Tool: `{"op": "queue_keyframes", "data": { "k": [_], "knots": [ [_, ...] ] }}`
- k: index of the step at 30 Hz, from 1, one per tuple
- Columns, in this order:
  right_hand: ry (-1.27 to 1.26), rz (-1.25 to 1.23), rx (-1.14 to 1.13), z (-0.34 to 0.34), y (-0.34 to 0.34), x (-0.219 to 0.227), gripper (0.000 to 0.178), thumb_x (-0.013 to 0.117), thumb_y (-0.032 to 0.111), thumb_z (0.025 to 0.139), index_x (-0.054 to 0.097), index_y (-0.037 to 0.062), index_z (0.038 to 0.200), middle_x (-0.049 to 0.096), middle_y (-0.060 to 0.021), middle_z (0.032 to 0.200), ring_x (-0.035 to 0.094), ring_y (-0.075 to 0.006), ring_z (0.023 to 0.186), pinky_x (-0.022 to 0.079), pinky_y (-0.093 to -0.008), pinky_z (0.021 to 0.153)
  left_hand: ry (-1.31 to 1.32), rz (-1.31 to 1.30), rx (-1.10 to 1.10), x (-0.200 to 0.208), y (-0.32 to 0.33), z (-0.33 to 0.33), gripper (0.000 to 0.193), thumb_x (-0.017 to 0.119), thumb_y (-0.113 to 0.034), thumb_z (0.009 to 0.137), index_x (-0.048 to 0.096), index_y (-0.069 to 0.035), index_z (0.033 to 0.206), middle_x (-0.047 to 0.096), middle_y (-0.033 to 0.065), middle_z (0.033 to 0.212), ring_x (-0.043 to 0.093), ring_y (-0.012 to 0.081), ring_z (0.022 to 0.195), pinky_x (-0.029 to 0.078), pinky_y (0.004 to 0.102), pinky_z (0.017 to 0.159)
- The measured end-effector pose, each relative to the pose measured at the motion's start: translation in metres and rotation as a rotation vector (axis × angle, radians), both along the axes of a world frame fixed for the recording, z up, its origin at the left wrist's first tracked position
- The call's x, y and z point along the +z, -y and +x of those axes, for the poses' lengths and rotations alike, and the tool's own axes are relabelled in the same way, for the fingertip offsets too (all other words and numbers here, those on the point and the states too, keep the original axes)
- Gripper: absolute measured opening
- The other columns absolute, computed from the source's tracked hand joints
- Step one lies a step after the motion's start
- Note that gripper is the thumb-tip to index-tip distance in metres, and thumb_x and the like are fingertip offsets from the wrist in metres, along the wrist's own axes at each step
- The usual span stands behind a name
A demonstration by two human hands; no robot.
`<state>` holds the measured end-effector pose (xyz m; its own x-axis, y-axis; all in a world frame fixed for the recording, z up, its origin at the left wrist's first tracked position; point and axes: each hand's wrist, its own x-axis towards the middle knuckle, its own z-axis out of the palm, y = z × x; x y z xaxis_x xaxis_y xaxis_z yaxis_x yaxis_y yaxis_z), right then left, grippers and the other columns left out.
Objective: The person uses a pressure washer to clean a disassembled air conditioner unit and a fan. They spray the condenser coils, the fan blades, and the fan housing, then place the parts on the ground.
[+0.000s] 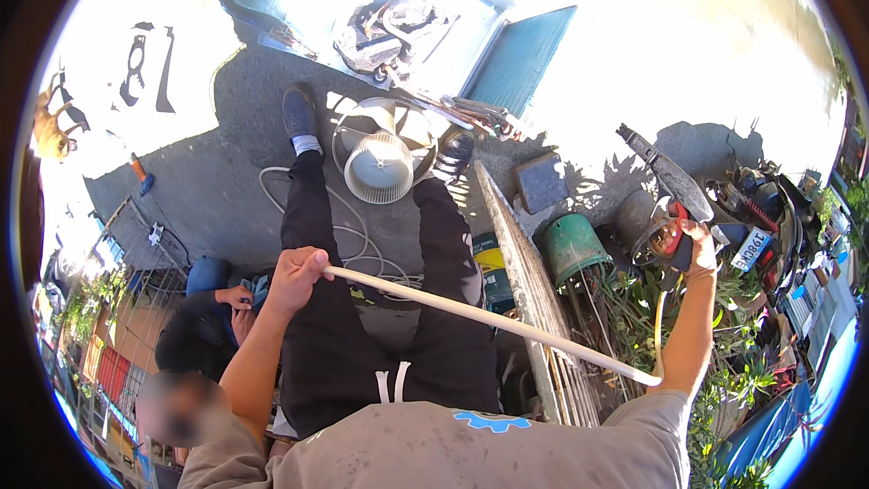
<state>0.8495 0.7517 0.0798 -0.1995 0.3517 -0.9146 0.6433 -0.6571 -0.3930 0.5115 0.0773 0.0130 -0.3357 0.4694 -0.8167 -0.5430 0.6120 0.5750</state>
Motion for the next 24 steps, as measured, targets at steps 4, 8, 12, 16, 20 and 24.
{"op": "queue_keyframes", "data": {
  "k": [4, 8, 12, 16, 20, 24],
  "knots": [
    [-0.009, 0.014, 0.008, -0.009, -0.007, -0.002, 0.067, 0.086, 0.026, 0.087, 0.057, -0.0012, 0.141, 0.064, -0.0066, 0.087, 0.066, -0.0211, 0.072, 0.058, -0.0377, 0.062, -0.005, 0.044, 0.027, 0.0, 0.001, 0.002, 0.051, 0.065, -0.036, 0.11, 0.075, 0.001, 0.077, 0.07, 0.0071, 0.069, 0.06, 0.0145, 0.064, 0.045, 0.0326, 0.063],
    [-0.008, 0.036, 0.008, -0.015, -0.01, -0.003, 0.068, 0.086, 0.026, 0.087, 0.057, -0.0011, 0.141, 0.064, -0.0065, 0.087, 0.066, -0.021, 0.072, 0.058, -0.0375, 0.062, -0.04, 0.023, -0.017, -0.001, 0.0, 0.005, 0.052, 0.064, -0.037, 0.11, 0.075, 0.001, 0.077, 0.069, 0.0075, 0.068, 0.059, 0.015, 0.064, 0.044, 0.0332, 0.063],
    [-0.008, 0.047, 0.007, -0.015, -0.013, -0.008, 0.068, 0.086, 0.026, 0.087, 0.057, -0.0009, 0.142, 0.064, -0.0065, 0.087, 0.066, -0.0208, 0.072, 0.058, -0.0373, 0.062, -0.044, -0.006, -0.036, -0.001, -0.003, 0.008, 0.053, 0.064, -0.039, 0.11, 0.075, 0.0, 0.076, 0.066, 0.0071, 0.067, 0.058, 0.0155, 0.065, 0.043, 0.0334, 0.064],
    [-0.019, 0.049, 0.0, -0.01, -0.021, -0.024, 0.068, 0.086, 0.027, 0.087, 0.056, -0.0008, 0.142, 0.064, -0.0065, 0.087, 0.066, -0.0207, 0.072, 0.058, -0.0371, 0.062, -0.027, -0.04, -0.002, 0.001, -0.004, 0.008, 0.054, 0.065, -0.041, 0.109, 0.075, 0.0, 0.075, 0.065, 0.007, 0.067, 0.058, 0.0155, 0.067, 0.043, 0.0333, 0.065],
    [-0.094, -0.073, 0.076, -0.005, -0.028, -0.045, 0.064, 0.082, 0.028, 0.092, 0.055, 0.0015, 0.144, 0.063, -0.0053, 0.088, 0.065, -0.0209, 0.072, 0.056, -0.0373, 0.06, -0.047, 0.002, 0.025, 0.002, 0.001, 0.011, 0.053, 0.067, -0.039, 0.108, 0.074, 0.0, 0.074, 0.066, 0.0073, 0.067, 0.058, 0.0155, 0.065, 0.043, 0.0332, 0.064],
    [-0.098, -0.113, 0.055, -0.003, -0.03, -0.056, 0.064, 0.079, 0.027, 0.098, 0.051, 0.001, 0.149, 0.061, -0.0036, 0.088, 0.065, -0.0204, 0.072, 0.058, -0.0392, 0.063, -0.062, 0.108, 0.049, 0.007, 0.01, 0.017, 0.051, 0.07, -0.036, 0.105, 0.072, 0.0, 0.069, 0.066, 0.0064, 0.065, 0.059, 0.0157, 0.063, 0.044, 0.0334, 0.062]
  ]
}}
